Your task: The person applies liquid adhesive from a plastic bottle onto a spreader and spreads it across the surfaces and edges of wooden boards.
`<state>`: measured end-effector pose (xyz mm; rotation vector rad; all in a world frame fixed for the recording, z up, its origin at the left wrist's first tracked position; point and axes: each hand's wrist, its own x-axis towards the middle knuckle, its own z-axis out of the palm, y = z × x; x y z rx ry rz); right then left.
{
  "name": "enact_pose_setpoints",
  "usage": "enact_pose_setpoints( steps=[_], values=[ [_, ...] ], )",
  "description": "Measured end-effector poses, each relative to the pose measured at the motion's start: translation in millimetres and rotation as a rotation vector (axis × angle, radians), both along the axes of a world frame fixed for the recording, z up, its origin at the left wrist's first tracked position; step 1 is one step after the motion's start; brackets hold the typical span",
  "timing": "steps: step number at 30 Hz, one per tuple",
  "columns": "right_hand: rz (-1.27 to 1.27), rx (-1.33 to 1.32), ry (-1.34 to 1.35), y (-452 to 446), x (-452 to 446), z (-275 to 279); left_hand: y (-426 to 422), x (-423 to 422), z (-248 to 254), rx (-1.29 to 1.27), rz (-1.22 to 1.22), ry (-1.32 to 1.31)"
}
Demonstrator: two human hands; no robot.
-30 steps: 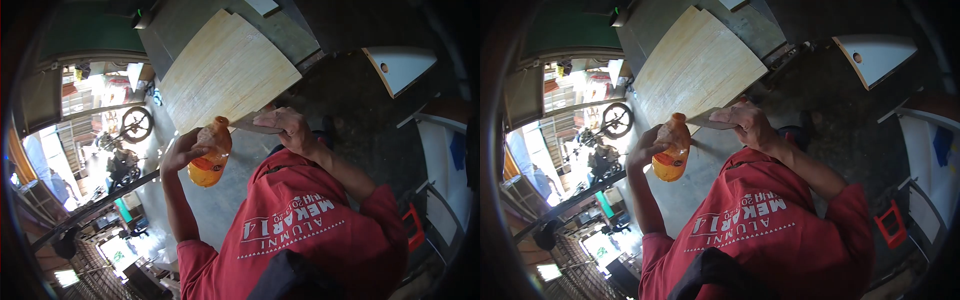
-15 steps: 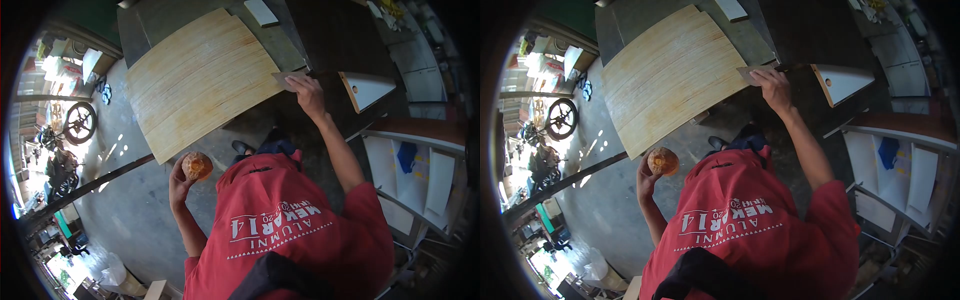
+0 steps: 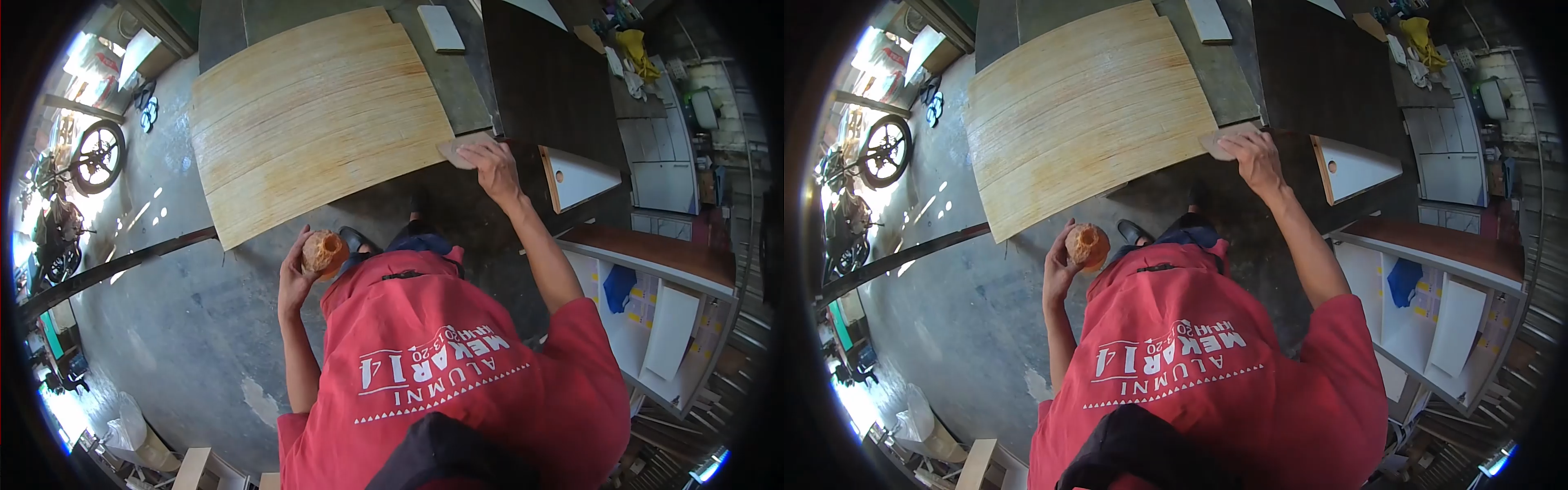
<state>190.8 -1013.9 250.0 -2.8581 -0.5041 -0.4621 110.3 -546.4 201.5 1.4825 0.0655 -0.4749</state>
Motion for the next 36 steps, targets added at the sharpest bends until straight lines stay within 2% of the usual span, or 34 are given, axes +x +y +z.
enact_pose_setpoints(
  steps=[3, 5, 6, 8, 9, 11, 14, 18, 21, 26, 30, 33, 35, 36],
  values=[
    [0.071, -0.059, 0.057, -4, -28, 15, -10, 4, 6, -0.056, 0.007, 0.022],
    [0.111, -0.065, 0.217, -9, -38, 22, -13, 6, 0, -0.054, 0.005, -0.008],
    [0.114, -0.07, 0.216, -7, -37, 22, -12, 6, -4, -0.044, -0.004, -0.038],
    [-0.08, 0.012, 0.16, 0, -33, 20, -10, 8, -12, -0.035, -0.018, -0.048],
    [-0.076, 0.009, 0.159, 5, -27, 18, -10, 8, -15, -0.02, -0.037, -0.054],
    [-0.173, 0.049, 0.011, 16, -8, 10, -12, 10, -13, -0.001, -0.055, -0.053],
    [-0.177, 0.0, -0.094, 21, 23, -9, -11, 16, -10, 0.032, -0.098, -0.076],
    [-0.175, -0.079, -0.037, 14, 26, -6, -8, 15, -5, 0.084, -0.124, -0.101],
    [-0.172, -0.057, 0.038, 13, 28, 1, -7, 8, -8, 0.052, -0.046, -0.106],
    [-0.133, -0.038, -0.004, 15, 44, -3, -3, -7, -14, 0.019, -0.008, -0.036],
    [-0.059, -0.087, -0.007, 6, 20, 0, 1, -17, -16, 0.012, 0.019, -0.006],
    [-0.05, -0.061, 0.041, -4, -5, 12, 4, -21, -19, 0.006, 0.063, -0.011],
    [-0.062, -0.133, 0.239, -7, -19, 34, 6, -24, -19, -0.01, 0.082, 0.009],
    [-0.055, -0.135, 0.239, -2, -21, 39, 7, -25, -20, -0.021, 0.095, 0.029]
  ],
)
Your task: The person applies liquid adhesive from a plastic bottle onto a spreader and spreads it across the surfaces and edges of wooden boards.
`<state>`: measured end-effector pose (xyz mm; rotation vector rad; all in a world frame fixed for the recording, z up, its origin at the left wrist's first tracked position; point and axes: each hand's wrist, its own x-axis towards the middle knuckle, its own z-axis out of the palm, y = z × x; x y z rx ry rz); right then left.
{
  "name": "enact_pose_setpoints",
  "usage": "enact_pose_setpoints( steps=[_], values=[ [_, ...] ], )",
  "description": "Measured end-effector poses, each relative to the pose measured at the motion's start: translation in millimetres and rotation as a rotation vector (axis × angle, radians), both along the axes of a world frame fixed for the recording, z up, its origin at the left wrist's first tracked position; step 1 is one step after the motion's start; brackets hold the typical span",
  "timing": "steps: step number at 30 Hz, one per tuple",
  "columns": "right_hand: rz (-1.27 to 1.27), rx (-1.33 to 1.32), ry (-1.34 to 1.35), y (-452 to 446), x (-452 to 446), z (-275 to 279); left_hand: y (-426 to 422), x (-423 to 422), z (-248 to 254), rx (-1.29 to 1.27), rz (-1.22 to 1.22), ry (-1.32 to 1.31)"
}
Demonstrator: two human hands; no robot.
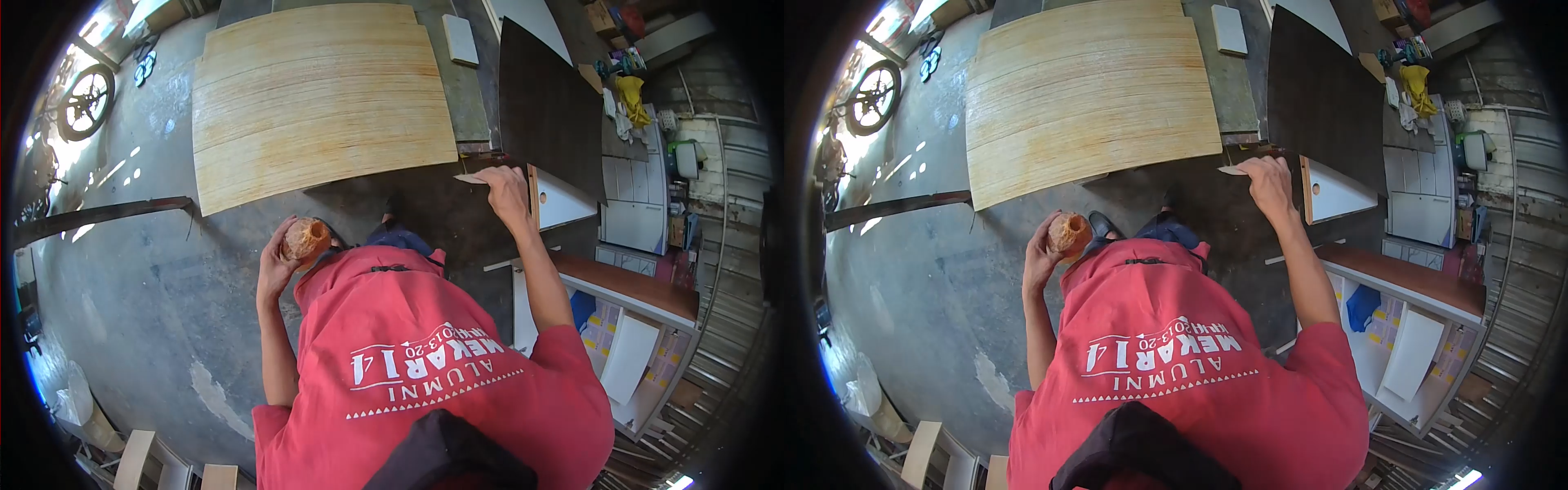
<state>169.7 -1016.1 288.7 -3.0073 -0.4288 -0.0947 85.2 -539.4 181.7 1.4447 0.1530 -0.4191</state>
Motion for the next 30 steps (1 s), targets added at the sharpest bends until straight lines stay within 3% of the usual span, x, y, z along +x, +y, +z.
enact_pose_setpoints(
  steps=[4, 6, 10, 12, 15, 17, 21, 23, 26, 30],
  values=[
    [-0.035, 0.059, -0.076, 22, 4, -3, 3, 1, -3, -0.033, -0.006, 0.007],
    [0.002, 0.095, -0.276, 39, 12, -16, 4, 4, 1, 0.03, -0.055, -0.012],
    [0.039, 0.075, -0.134, 61, -31, -35, 6, 6, 4, 0.101, -0.08, -0.081],
    [-0.108, 0.195, -0.141, 56, -25, -12, 6, 3, 6, 0.108, -0.036, -0.036],
    [-0.575, 0.208, -0.017, 22, 14, -17, 5, 1, 4, 0.088, -0.049, -0.023],
    [-0.66, 0.175, 0.101, 6, 48, -17, 6, 0, 2, 0.085, -0.065, -0.011],
    [-0.605, 0.219, 0.241, -24, 92, -44, 5, 2, 10, 0.125, -0.133, -0.032],
    [-0.588, 0.374, 0.406, -26, 101, -40, 3, 1, 12, 0.12, -0.124, -0.031],
    [-0.583, 0.541, 0.347, -33, 97, -44, 3, -4, 11, 0.129, -0.08, -0.032],
    [-0.529, 0.288, 0.178, 19, 65, -13, 0, -9, 12, 0.109, -0.048, -0.003]
  ],
)
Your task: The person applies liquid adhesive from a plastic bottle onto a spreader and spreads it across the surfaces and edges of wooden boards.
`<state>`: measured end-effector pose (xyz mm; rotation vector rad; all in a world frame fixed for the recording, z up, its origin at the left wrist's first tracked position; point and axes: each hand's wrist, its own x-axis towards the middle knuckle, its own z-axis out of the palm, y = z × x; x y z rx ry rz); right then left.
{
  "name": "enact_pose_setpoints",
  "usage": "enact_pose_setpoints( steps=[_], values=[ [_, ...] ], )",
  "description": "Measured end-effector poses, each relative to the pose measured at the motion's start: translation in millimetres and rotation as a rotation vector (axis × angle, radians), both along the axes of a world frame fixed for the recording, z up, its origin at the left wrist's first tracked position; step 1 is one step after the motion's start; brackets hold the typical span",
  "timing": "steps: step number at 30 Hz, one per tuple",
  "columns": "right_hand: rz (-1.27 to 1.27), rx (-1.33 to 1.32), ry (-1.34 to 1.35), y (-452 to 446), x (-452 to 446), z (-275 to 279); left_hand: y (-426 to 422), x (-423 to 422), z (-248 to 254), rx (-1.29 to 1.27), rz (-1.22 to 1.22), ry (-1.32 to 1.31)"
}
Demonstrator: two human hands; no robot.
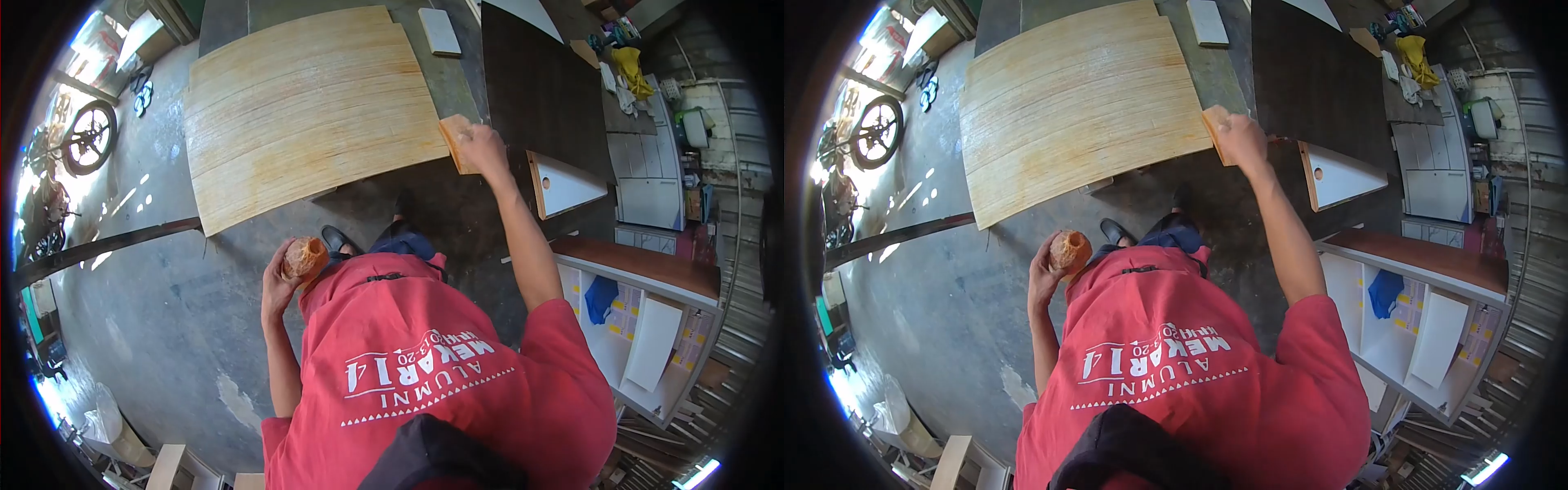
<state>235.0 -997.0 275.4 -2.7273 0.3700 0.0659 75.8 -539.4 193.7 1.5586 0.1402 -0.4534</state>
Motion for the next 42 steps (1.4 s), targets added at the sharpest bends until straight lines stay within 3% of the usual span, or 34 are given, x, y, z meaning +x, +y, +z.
enact_pose_setpoints(
  steps=[2, 3, 5, 12, 18, 21, 25, 28, 35, 40, 42],
  values=[
    [0.156, -0.267, -0.012, 27, -18, 2, 1, -3, -3, -0.003, 0.015, 0.006],
    [0.159, -0.27, -0.009, 32, -25, -7, 1, -2, -5, 0.005, 0.009, 0.003],
    [0.415, -0.314, -0.325, 36, -41, -32, 1, -3, -7, 0.009, 0.004, 0.004],
    [0.458, -0.234, -0.321, 23, -47, 11, 0, 3, -6, 0.078, -0.001, -0.026],
    [0.6, -0.22, -0.462, 17, -40, -15, 4, 6, -4, 0.109, -0.058, -0.044],
    [0.716, -0.229, -0.288, 7, -70, -9, 6, 2, -6, 0.08, -0.02, -0.032],
    [0.531, -0.209, -0.347, -2, -78, -8, 12, -4, -12, 0.082, 0.025, -0.024],
    [0.513, -0.314, -0.442, -4, -70, -15, 16, -9, -15, 0.109, 0.011, -0.017],
    [0.637, -0.196, -0.305, 6, -75, 3, 18, -11, -14, 0.029, 0.066, -0.018],
    [0.499, -0.241, -0.437, 33, -65, -15, 19, -12, -12, 0.043, 0.049, -0.013],
    [0.557, -0.215, -0.345, 35, -72, -10, 19, -12, -10, 0.066, 0.058, -0.017]
  ],
)
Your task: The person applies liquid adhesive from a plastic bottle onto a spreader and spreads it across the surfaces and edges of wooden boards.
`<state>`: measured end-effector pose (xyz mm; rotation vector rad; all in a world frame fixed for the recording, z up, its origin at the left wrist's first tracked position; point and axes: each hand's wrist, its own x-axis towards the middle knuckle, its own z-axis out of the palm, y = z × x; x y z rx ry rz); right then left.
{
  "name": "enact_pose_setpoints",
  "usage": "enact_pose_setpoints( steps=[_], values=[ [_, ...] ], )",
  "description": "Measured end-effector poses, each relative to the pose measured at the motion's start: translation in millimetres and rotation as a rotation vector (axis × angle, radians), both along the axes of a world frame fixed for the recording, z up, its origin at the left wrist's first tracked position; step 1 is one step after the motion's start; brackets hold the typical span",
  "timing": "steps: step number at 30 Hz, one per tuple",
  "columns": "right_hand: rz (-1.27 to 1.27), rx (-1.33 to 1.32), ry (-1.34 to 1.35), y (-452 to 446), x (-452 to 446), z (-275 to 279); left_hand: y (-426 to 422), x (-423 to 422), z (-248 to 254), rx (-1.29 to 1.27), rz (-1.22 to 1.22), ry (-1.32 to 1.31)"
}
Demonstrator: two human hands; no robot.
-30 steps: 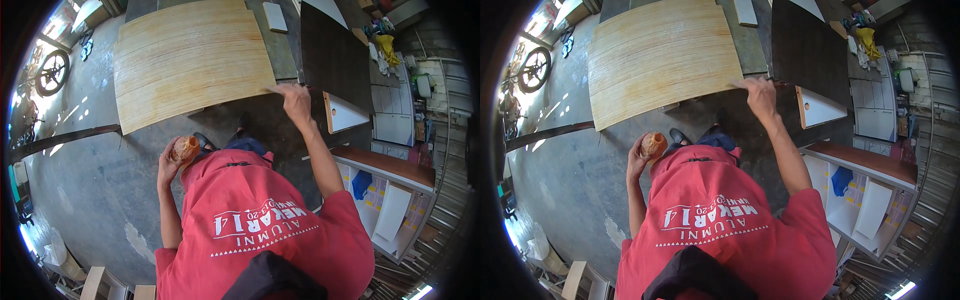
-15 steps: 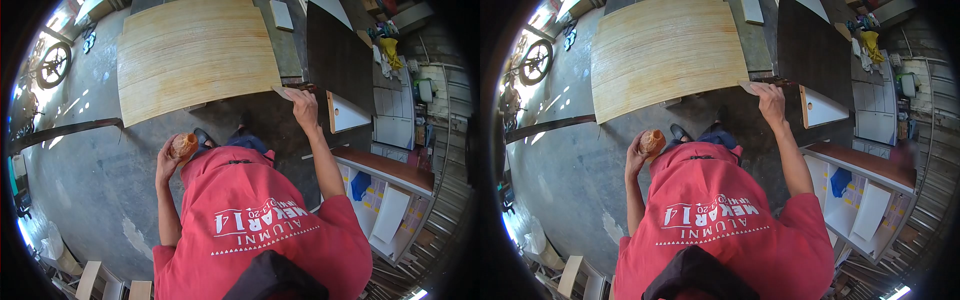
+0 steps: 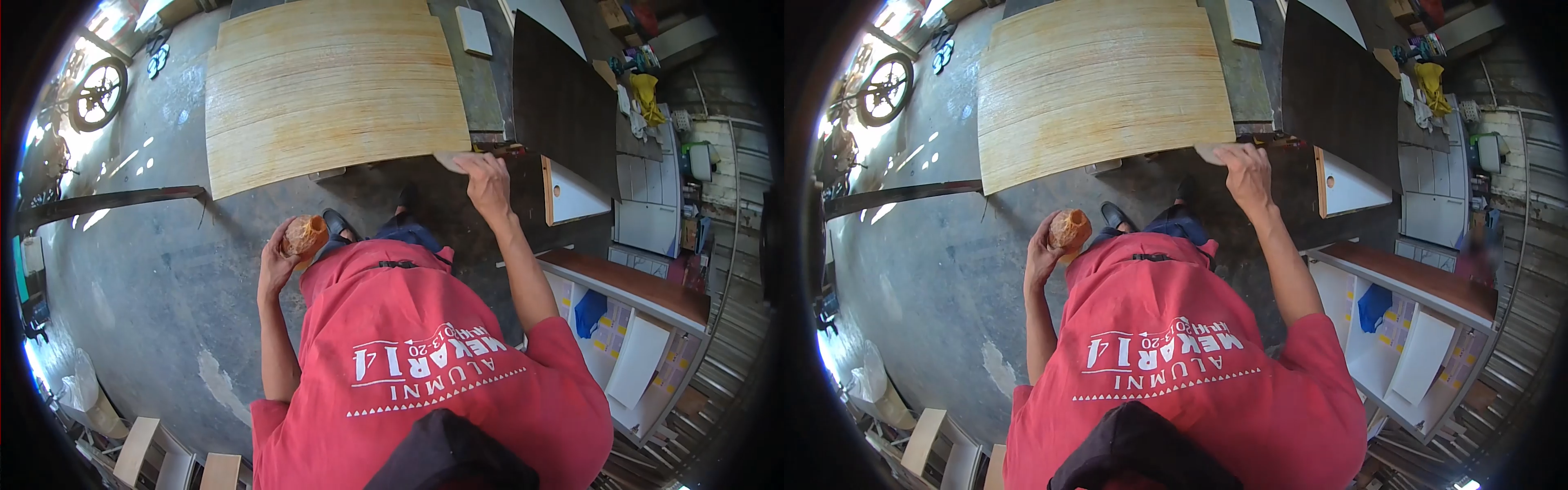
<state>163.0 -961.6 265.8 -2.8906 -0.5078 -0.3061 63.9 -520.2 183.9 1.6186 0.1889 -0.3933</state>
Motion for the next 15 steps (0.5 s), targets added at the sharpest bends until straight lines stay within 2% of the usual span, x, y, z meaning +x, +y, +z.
enact_pose_setpoints(
  steps=[1, 4, 6, 8, 10, 13, 15],
  values=[
    [0.043, -0.013, 0.103, 3, -6, 3, 1, -2, 0, 0.022, 0.006, 0.002],
    [0.081, 0.073, 0.161, 26, -19, 1, 4, -6, -7, -0.051, 0.064, -0.002],
    [0.103, 0.072, 0.08, 47, -15, 0, 5, -8, -12, -0.034, 0.073, -0.001],
    [0.045, 0.032, -0.119, 74, -12, 1, 7, -13, -11, -0.015, 0.061, 0.004],
    [0.113, 0.009, -0.078, 85, -21, -23, 7, -12, -10, -0.049, 0.068, 0.012],
    [0.184, 0.028, 0.043, 86, -35, -16, 11, -14, -12, -0.011, 0.079, 0.008],
    [0.044, 0.021, -0.032, 79, -33, -5, 13, -17, -14, -0.015, 0.102, 0.006]
  ],
)
